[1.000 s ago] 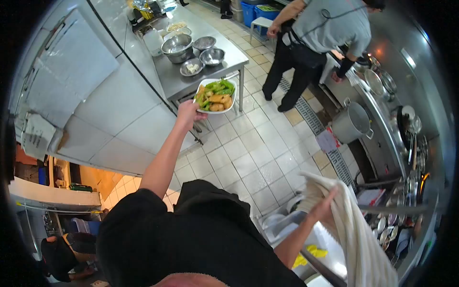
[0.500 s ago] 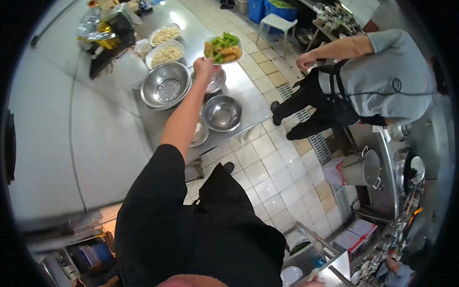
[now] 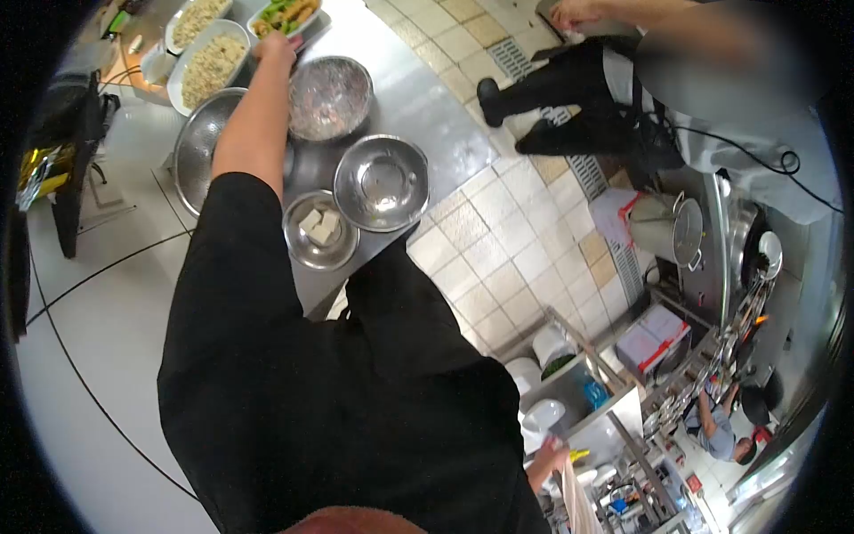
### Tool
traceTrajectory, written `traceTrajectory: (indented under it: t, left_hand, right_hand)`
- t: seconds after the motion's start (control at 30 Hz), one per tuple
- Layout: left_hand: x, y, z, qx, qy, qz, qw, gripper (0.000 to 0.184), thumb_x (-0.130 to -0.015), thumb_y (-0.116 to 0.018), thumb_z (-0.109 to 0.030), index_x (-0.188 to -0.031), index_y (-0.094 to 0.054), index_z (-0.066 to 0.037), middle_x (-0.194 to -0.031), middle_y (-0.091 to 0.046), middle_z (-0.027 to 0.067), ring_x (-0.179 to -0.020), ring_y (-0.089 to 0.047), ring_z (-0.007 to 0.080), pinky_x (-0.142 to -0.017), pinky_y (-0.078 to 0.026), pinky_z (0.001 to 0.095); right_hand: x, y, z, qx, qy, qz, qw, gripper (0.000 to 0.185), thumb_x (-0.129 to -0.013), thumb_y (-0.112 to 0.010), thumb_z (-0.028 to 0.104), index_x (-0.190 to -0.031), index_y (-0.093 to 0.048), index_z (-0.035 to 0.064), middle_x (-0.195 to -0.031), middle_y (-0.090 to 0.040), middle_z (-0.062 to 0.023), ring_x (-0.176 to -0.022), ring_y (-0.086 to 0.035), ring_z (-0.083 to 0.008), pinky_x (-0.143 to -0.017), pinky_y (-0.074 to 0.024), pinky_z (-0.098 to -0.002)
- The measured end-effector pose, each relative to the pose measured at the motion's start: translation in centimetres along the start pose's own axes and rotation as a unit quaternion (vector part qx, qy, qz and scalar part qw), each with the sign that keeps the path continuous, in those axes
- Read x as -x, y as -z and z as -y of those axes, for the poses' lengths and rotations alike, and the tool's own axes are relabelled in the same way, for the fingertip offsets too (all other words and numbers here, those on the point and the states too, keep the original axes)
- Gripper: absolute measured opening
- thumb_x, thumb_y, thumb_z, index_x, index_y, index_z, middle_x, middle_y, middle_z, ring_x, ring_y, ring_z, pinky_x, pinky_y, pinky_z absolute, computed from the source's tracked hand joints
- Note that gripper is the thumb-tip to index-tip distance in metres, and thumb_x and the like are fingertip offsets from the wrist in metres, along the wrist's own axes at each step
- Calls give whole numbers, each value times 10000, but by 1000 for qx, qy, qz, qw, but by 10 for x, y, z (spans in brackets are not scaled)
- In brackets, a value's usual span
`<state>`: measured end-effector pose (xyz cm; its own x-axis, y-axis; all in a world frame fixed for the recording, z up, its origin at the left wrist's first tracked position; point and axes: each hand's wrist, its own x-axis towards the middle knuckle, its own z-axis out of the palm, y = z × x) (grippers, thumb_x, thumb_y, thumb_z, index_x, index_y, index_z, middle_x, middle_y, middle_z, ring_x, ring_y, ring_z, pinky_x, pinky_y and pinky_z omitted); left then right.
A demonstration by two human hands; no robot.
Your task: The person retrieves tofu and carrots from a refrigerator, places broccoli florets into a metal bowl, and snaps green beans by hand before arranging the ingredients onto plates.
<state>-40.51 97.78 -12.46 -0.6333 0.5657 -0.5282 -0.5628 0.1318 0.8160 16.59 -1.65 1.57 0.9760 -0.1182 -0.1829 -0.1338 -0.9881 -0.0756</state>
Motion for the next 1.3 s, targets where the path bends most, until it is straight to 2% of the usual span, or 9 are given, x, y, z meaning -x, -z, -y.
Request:
traceTrajectory:
  t: [0.17,0.23,0.47,0.57,0.7,0.77,0.93,1.07,1.3]
  left_hand:
    - [-86,36,21,-73,44,189,978,541,-864,-553,-269,-1266,-370,43,-1155,-510,268,-825,-633,399,-726,-546,494]
    - [-66,53,12,-301,-3,214,930,548,-837,-591,-342,-1190,-461,57,-1084,-557,245,-822,-629,373,-738,-527,493]
    - [12,54,-12,-767,-167,353,509,287,-792,-661,-259,-854,-657,22,-847,-637,160,-599,-591,261,-490,-492,374]
    - [34,56,-18,-768,-150,335,525,234,-759,-662,-178,-842,-642,40,-732,-613,139,-506,-550,235,-442,-464,352]
    - [71,41,-35,-784,-200,416,415,153,-719,-635,-115,-753,-604,31,-579,-538,93,-480,-522,173,-425,-431,351]
    - [73,22,-37,-777,-334,494,202,144,-734,-610,-129,-743,-584,13,-597,-538,96,-491,-517,168,-468,-431,315]
    - [240,32,-34,-578,-262,506,584,216,-738,-621,-154,-864,-641,22,-668,-585,51,-621,-511,115,-574,-412,274]
    - [373,59,45,-489,-199,670,522,261,-781,-561,-103,-1008,-608,15,-844,-615,64,-721,-546,140,-654,-455,282]
    - [594,208,217,-500,46,803,321,299,-818,-630,-83,-1102,-537,-63,-954,-626,30,-691,-575,127,-560,-460,260]
  right_hand:
    - [-62,-172,75,-358,86,453,812,433,-892,-548,205,-1302,-453,103,-1119,-530,-77,-1004,-567,-281,-735,-507,-408]
    - [103,-125,308,-274,68,409,868,413,-915,-549,206,-1292,-483,50,-1056,-610,-98,-817,-633,-185,-666,-495,-246]
    - [296,-171,520,-235,276,654,664,564,-930,-557,336,-1337,-386,-17,-1057,-610,-143,-800,-654,-197,-662,-534,-291]
    - [320,-222,541,-225,292,641,673,512,-878,-608,270,-1214,-457,-85,-920,-634,-172,-691,-648,-208,-621,-548,-312]
    - [301,-241,531,-296,330,531,722,415,-805,-585,118,-1158,-512,-89,-937,-648,-202,-759,-658,-225,-661,-541,-301]
    - [285,-204,508,-358,242,560,707,406,-802,-590,89,-1160,-513,-86,-938,-651,-191,-773,-656,-217,-688,-537,-300]
    - [179,-191,388,-426,177,472,751,340,-817,-608,87,-1117,-539,-58,-869,-649,-144,-697,-615,-150,-583,-502,-282]
    - [126,-186,244,-442,124,239,856,476,-750,-679,229,-1072,-550,-98,-925,-616,-158,-707,-623,-185,-584,-512,-298]
    - [152,-102,-12,-718,-104,104,681,471,-744,-626,81,-1181,-502,-45,-954,-615,-154,-760,-649,-220,-619,-576,-356]
